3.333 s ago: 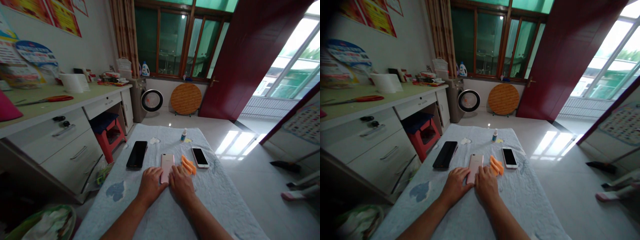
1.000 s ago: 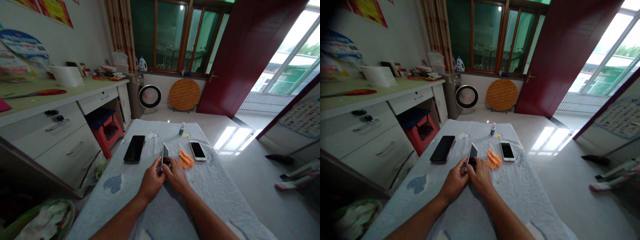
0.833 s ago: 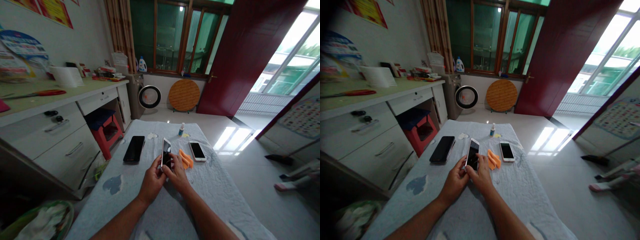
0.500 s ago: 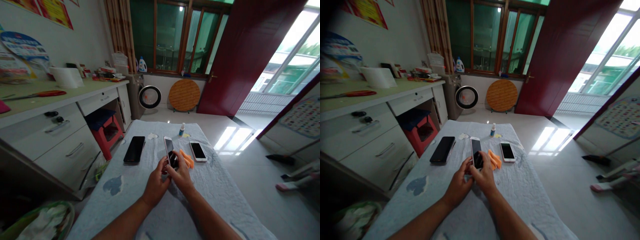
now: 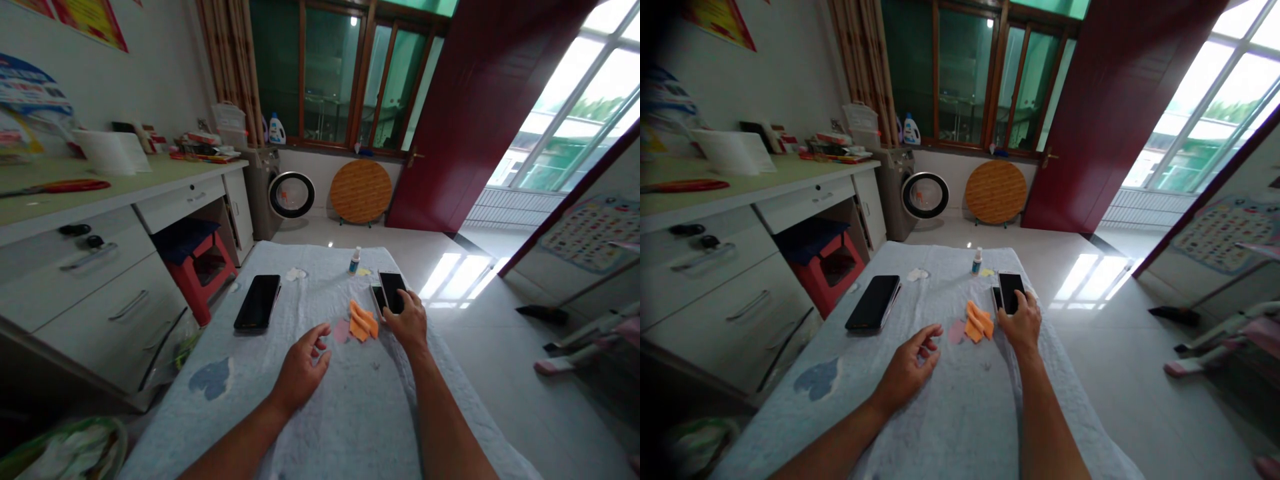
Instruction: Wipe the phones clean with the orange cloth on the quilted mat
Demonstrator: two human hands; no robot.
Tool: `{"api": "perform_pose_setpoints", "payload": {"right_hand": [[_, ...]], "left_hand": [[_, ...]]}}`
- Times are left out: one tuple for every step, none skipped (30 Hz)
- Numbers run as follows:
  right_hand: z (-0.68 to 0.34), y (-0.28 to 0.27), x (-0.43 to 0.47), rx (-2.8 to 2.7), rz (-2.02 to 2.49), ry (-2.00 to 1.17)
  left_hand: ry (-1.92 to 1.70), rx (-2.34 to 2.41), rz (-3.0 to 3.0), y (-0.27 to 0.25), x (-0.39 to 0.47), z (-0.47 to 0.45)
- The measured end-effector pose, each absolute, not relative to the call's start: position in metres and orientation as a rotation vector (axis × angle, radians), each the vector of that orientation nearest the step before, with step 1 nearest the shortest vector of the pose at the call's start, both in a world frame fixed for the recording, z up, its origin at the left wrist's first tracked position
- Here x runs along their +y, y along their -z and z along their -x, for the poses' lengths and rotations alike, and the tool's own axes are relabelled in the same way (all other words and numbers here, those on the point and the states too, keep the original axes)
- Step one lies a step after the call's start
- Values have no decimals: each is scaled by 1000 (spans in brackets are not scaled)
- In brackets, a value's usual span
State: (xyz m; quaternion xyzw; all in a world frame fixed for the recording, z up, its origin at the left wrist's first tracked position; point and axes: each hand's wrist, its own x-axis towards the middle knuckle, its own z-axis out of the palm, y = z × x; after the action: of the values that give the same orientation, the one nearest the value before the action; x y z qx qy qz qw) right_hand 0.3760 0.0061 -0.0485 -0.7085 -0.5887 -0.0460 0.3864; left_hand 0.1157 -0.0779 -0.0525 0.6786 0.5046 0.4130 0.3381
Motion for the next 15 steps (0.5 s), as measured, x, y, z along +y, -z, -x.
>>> {"api": "perform_pose_setpoints", "payload": {"right_hand": [[-376,51,7,-1517,1844,111],[-376,53,8,-1537,1881,107],[-375,54,8,-1557,1918,102],[-373,54,8,-1574,1958,95],[-372,54,8,-1588,1999,88],[-370,53,8,-1598,2041,80],[-369,52,7,-1605,2080,71],[-368,51,7,-1610,2114,62],[-367,51,7,-1614,2142,51],[-367,50,7,-1617,2165,39],[-367,49,7,-1622,2183,26],[-367,49,7,-1628,2197,12],[-367,49,7,-1634,2208,-2],[-367,49,7,-1639,2217,-14],[-367,49,7,-1642,2224,-24]], "left_hand": [[-1076,1312,-1766,53,-78,-116],[-1076,1311,-1764,53,-78,-116],[-1076,1310,-1763,53,-78,-116],[-1074,1309,-1760,53,-78,-116],[-1071,1307,-1757,53,-78,-116],[-1068,1305,-1754,52,-78,-116],[-1065,1303,-1751,52,-78,-116],[-1063,1300,-1748,51,-78,-115],[-1065,1298,-1744,51,-78,-115],[-1067,1296,-1741,51,-78,-114],[-1068,1296,-1738,50,-78,-114],[-1070,1295,-1735,50,-78,-113],[-1072,1295,-1733,50,-78,-113],[-1073,1297,-1731,49,-78,-112],[-1072,1299,-1729,49,-77,-112]]}}
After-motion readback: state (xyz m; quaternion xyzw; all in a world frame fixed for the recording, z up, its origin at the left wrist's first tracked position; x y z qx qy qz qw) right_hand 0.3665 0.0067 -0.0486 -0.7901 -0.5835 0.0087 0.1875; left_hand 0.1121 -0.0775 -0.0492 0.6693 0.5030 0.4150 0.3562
